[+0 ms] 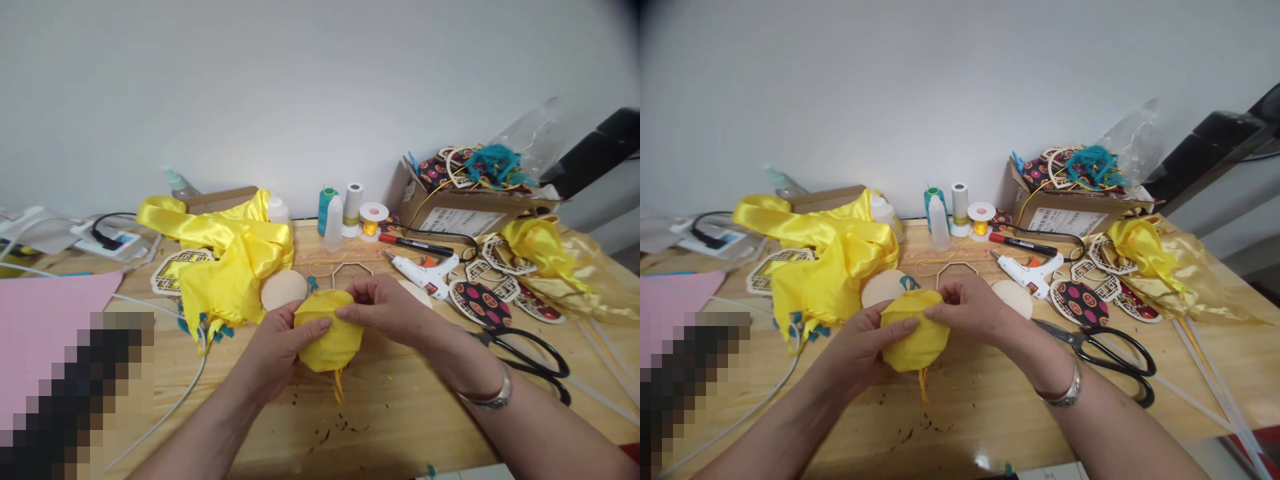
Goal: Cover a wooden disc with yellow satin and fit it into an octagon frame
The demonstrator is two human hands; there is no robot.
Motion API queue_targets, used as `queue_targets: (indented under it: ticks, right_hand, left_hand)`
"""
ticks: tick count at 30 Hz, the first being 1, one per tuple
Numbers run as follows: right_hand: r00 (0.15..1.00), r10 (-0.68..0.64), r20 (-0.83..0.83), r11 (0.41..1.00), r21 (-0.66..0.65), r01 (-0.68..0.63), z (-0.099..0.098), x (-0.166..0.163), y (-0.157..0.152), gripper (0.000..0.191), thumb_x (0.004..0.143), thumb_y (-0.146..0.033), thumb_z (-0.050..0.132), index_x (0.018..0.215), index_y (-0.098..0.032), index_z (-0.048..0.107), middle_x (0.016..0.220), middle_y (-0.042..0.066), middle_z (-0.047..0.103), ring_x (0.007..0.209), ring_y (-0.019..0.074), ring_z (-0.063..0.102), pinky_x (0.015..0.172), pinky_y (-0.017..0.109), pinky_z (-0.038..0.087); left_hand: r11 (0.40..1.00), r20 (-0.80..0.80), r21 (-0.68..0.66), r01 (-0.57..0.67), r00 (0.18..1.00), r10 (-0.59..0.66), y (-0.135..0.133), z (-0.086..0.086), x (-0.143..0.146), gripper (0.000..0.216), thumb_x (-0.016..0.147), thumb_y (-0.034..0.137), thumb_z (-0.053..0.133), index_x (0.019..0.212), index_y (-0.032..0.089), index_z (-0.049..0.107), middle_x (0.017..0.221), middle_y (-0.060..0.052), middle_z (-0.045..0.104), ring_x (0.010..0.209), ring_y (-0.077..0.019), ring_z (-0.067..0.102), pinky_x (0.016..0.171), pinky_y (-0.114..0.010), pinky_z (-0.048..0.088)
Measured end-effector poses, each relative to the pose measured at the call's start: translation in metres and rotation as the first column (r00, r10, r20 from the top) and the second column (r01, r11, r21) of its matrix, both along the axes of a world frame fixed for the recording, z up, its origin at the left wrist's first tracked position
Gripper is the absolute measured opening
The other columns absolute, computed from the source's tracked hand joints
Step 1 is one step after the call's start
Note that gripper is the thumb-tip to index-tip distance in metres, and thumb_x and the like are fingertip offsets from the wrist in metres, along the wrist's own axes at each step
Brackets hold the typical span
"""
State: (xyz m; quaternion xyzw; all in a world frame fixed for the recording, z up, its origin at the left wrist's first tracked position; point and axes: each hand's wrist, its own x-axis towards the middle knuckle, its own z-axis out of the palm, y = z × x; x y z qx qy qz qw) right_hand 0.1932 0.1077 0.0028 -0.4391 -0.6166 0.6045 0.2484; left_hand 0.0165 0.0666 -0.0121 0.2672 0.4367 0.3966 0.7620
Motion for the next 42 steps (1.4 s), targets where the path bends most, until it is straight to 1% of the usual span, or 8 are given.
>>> queue_targets:
  ticks: [12,19,22,25,28,32,37,42]
  right_hand:
    - [1.000,0.001,-0.026,0.999,-0.042,-0.002,0.003,0.000,-0.001,0.018,0.067,-0.032,0.067,0.065,-0.015,0.060,0.060,-0.002,0.052,0.056,0.0105,0.046,0.051,0.023,0.035]
    - [1.000,0.000,0.024,0.999,0.034,-0.001,0.003,0.002,-0.001,0.015,0.069,-0.031,0.067,0.068,-0.016,0.064,0.060,-0.003,0.053,0.054,0.0091,0.043,0.047,0.022,0.031]
    - [0.998,0.054,-0.020,0.999,-0.002,-0.054,0.001,0.003,0.001,0.028,0.075,-0.041,0.064,0.063,-0.017,0.057,0.054,-0.004,0.048,0.049,0.0082,0.041,0.045,0.022,0.030]
    - [0.998,0.069,-0.016,0.998,-0.004,-0.069,-0.001,0.003,0.002,0.047,0.082,-0.059,0.051,0.061,-0.017,0.053,0.053,-0.004,0.043,0.048,0.0088,0.042,0.045,0.023,0.029]
    - [0.998,0.011,0.062,0.996,0.084,-0.016,-0.001,0.000,0.000,0.050,0.077,-0.065,0.053,0.065,-0.017,0.057,0.058,-0.002,0.046,0.054,0.0100,0.044,0.047,0.023,0.029]
    - [0.979,-0.085,0.183,0.973,0.225,0.042,-0.001,-0.006,-0.009,0.040,0.067,-0.056,0.070,0.075,-0.018,0.061,0.068,-0.001,0.055,0.062,0.0118,0.047,0.052,0.023,0.033]
    - [0.953,-0.187,0.238,0.934,0.344,0.097,-0.005,-0.013,-0.014,0.030,0.070,-0.045,0.070,0.068,-0.019,0.058,0.065,-0.003,0.055,0.062,0.0114,0.046,0.054,0.024,0.033]
    - [0.959,-0.232,0.161,0.933,0.315,0.173,-0.010,-0.012,-0.008,0.029,0.077,-0.042,0.062,0.064,-0.017,0.057,0.059,-0.002,0.052,0.056,0.0100,0.042,0.050,0.023,0.032]
  left_hand:
    - [1.000,-0.004,-0.017,-0.009,1.000,0.009,-0.001,0.002,-0.001,0.031,0.067,0.021,0.077,0.096,0.013,0.071,0.079,-0.010,0.075,0.066,-0.0191,0.069,0.063,-0.029,0.055]
    - [1.000,0.000,-0.010,0.002,1.000,-0.002,0.000,0.002,-0.001,0.032,0.068,0.021,0.077,0.098,0.013,0.071,0.082,-0.011,0.075,0.067,-0.0200,0.069,0.063,-0.030,0.055]
    - [1.000,0.004,-0.006,0.006,1.000,-0.006,-0.001,0.003,-0.002,0.030,0.068,0.021,0.076,0.097,0.014,0.071,0.082,-0.010,0.075,0.067,-0.0199,0.069,0.064,-0.029,0.055]
    - [1.000,-0.003,-0.007,0.016,1.000,-0.016,0.000,0.003,-0.002,0.026,0.068,0.022,0.076,0.092,0.013,0.072,0.081,-0.010,0.075,0.067,-0.0201,0.069,0.064,-0.030,0.055]
    - [0.999,-0.004,-0.026,0.033,0.999,-0.034,0.000,0.003,0.000,0.026,0.066,0.023,0.078,0.089,0.013,0.072,0.079,-0.009,0.075,0.066,-0.0195,0.069,0.063,-0.030,0.055]
    - [0.998,-0.017,-0.046,0.051,0.999,-0.052,-0.003,0.003,0.002,0.029,0.065,0.026,0.080,0.091,0.015,0.073,0.075,-0.008,0.074,0.062,-0.0190,0.068,0.059,-0.029,0.055]
    - [0.996,0.009,-0.015,0.093,0.996,-0.092,-0.006,-0.002,0.003,0.026,0.066,0.023,0.078,0.091,0.016,0.073,0.075,-0.007,0.074,0.064,-0.0190,0.069,0.059,-0.027,0.054]
    - [0.996,0.004,-0.043,0.079,0.997,-0.079,-0.005,-0.001,0.002,0.027,0.065,0.023,0.079,0.090,0.015,0.073,0.076,-0.009,0.075,0.064,-0.0213,0.070,0.061,-0.032,0.056]
